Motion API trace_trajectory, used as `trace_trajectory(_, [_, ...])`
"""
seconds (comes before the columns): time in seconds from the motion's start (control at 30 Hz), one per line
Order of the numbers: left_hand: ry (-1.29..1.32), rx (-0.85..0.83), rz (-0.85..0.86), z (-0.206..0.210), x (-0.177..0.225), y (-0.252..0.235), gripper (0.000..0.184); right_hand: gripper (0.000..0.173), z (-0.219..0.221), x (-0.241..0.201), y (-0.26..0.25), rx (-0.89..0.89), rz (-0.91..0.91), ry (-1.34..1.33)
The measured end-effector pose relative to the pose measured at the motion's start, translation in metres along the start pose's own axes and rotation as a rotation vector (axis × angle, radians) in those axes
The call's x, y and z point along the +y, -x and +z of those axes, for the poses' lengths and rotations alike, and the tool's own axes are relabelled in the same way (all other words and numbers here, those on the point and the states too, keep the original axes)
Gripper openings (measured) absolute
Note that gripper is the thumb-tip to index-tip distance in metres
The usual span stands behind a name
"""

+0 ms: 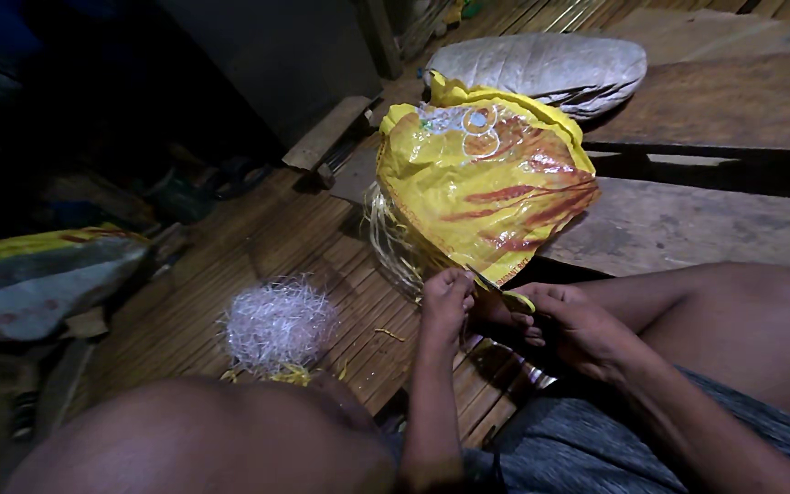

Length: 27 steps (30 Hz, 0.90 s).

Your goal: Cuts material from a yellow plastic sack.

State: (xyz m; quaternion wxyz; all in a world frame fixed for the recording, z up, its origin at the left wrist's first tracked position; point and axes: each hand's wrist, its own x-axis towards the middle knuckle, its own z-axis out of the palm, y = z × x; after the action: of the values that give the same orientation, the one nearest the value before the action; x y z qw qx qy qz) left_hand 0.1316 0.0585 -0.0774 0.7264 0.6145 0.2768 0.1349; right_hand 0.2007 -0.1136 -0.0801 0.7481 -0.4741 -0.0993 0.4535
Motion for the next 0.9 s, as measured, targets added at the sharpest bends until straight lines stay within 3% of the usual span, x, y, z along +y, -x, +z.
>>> trace_trajectory(0.9, [-0.057,-0.075,0.056,-0.002,0.0015,0.0032,0.015,0.024,-0.0013,0.0,0.0007,-0.02,0.004,-0.007])
